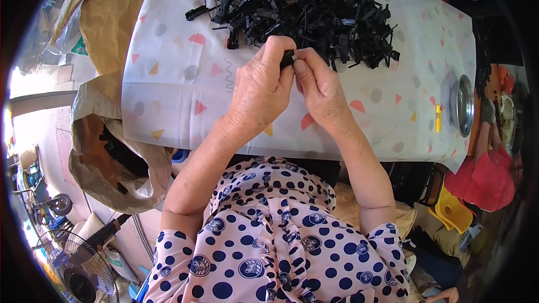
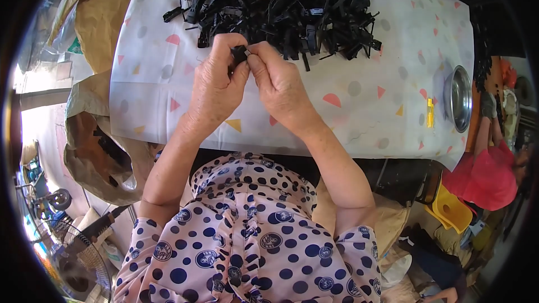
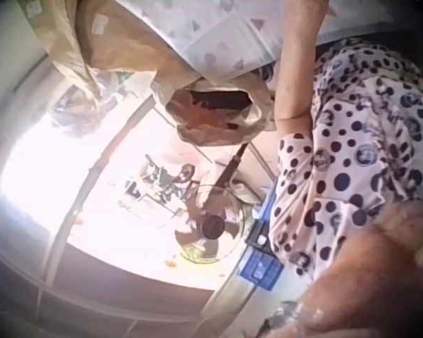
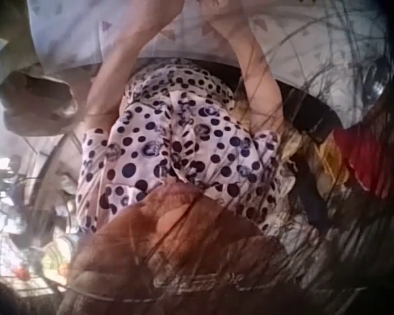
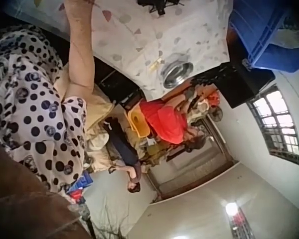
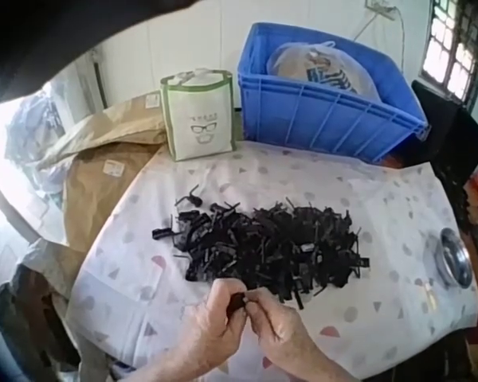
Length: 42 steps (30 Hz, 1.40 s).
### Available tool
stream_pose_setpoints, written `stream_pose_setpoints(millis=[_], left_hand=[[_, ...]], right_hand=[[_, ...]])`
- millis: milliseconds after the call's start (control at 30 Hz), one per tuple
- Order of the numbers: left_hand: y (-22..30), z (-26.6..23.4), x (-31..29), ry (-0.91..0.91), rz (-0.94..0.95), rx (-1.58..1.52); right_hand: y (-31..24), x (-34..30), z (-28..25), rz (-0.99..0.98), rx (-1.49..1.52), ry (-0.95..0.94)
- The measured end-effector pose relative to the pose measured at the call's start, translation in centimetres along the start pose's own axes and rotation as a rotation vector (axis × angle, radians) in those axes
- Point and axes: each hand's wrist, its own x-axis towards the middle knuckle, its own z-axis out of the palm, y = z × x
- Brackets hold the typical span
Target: Assembling small black plastic components by hand at a workbench.
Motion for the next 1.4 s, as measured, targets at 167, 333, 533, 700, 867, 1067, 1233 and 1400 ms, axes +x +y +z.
stream_pose_setpoints(millis=[167,333,533,700,867,1067,1233,1400], left_hand=[[1.2,-2.2,1.2,0.002,-0.38,-0.905],[0.6,-2.9,1.2,-0.071,-0.492,-1.408],[0.9,-2.6,0.8,-0.115,-0.538,-1.209],[0.8,-2.4,0.4,-0.391,-0.414,-1.13],[1.1,-2.2,0.4,-0.361,-0.447,-1.132],[1.1,-1.0,-0.2,-0.251,-0.157,-0.66],[0.9,-0.3,-0.6,-0.06,-0.158,-0.367],[0.5,0.3,-0.9,-0.006,-0.151,-0.372]], right_hand=[[-1.4,0.5,-1.7,0.114,0.224,-0.033],[-1.1,0.4,-2.0,0.139,0.34,-0.029],[-1.2,1.2,-2.2,0.066,0.515,-0.015],[-1.0,1.6,-3.2,0.261,0.577,-0.247],[-0.5,1.3,-3.3,0.187,0.45,-0.176],[-0.7,0.6,-2.4,0.132,0.28,-0.037],[-1.5,-0.5,-1.5,0.252,0.44,-0.011],[-1.8,-0.7,-0.5,0.265,0.531,-0.058]])
